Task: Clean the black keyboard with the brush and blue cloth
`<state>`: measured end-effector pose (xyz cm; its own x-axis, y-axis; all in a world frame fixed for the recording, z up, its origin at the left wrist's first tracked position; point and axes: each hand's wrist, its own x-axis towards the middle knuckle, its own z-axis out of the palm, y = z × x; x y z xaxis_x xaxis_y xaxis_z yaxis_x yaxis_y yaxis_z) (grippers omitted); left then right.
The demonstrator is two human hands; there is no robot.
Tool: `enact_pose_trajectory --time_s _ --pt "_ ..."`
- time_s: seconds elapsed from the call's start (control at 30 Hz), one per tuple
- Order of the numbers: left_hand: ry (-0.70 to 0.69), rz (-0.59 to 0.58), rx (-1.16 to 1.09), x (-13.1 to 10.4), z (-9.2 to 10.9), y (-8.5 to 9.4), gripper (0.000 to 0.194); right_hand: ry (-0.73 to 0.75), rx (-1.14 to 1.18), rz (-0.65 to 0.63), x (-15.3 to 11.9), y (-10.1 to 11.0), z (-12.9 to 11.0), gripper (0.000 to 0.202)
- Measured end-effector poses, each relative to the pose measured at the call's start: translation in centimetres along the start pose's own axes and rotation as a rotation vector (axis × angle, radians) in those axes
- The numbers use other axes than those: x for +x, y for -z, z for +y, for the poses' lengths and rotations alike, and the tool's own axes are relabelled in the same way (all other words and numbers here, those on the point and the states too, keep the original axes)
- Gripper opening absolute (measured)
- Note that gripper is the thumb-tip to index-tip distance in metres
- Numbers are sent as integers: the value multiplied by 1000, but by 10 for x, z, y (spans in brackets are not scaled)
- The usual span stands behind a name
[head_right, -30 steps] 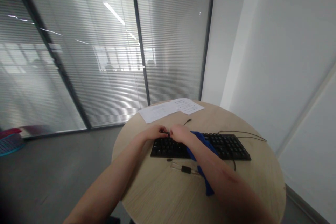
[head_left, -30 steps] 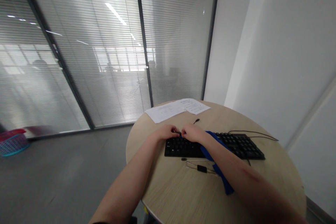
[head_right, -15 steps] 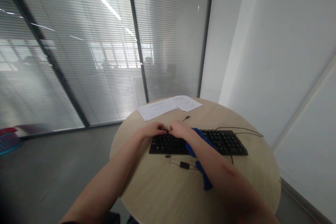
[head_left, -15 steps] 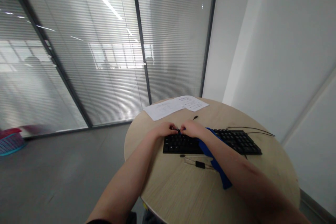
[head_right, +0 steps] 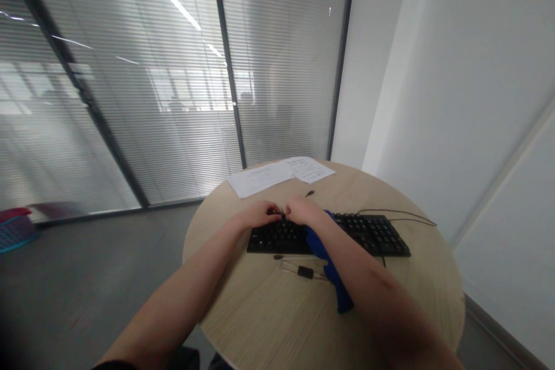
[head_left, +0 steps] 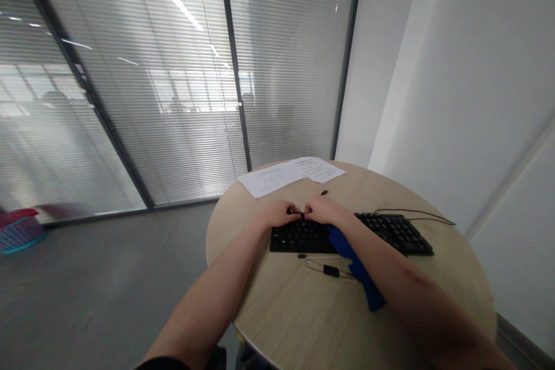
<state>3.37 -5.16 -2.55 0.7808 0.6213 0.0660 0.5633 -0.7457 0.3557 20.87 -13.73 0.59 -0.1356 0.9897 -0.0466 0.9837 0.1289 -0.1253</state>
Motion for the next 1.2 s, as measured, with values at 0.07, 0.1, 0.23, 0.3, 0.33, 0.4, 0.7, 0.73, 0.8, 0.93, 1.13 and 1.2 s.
enact_pose_trajectory --time_s 0.07,0.1,0.23,0.3,0.33,0.4,0.7,0.73,0.8,0.93,1.13,1.2 --pt "-11 -1 6 0 3 -1 34 -4 -35 5 -1 0 -5 21" --pt "-12 -6 3 0 4 -1 34 -2 -43 0 -2 0 -6 21" --pt "1 -11 12 -1 5 -1 33 2 -56 5 -3 -1 -10 21" --pt "6 -11 18 -2 6 0 33 -19 -83 41 -2 -3 -11 24" --pt "5 -12 16 -2 6 0 34 -30 -98 56 -2 -5 -13 26" --pt "6 -10 10 -2 7 0 33 -47 -124 68 -1 -7 -15 28" --pt "45 -9 -4 -3 9 0 34 -21 -177 41 -10 1 -25 29" --pt "46 -9 -2 -3 9 0 34 -17 -175 35 -10 2 -26 29" --pt "41 -14 0 -3 10 0 34 -21 -169 34 -10 1 -25 29" --pt "35 -17 8 -3 8 0 34 -61 -158 41 -6 -2 -24 29" --pt "30 -5 -6 -3 7 -1 32 -30 -142 49 -6 -2 -22 28" --pt "25 -5 -15 -2 6 -1 32 -27 -122 41 -7 -1 -23 28"
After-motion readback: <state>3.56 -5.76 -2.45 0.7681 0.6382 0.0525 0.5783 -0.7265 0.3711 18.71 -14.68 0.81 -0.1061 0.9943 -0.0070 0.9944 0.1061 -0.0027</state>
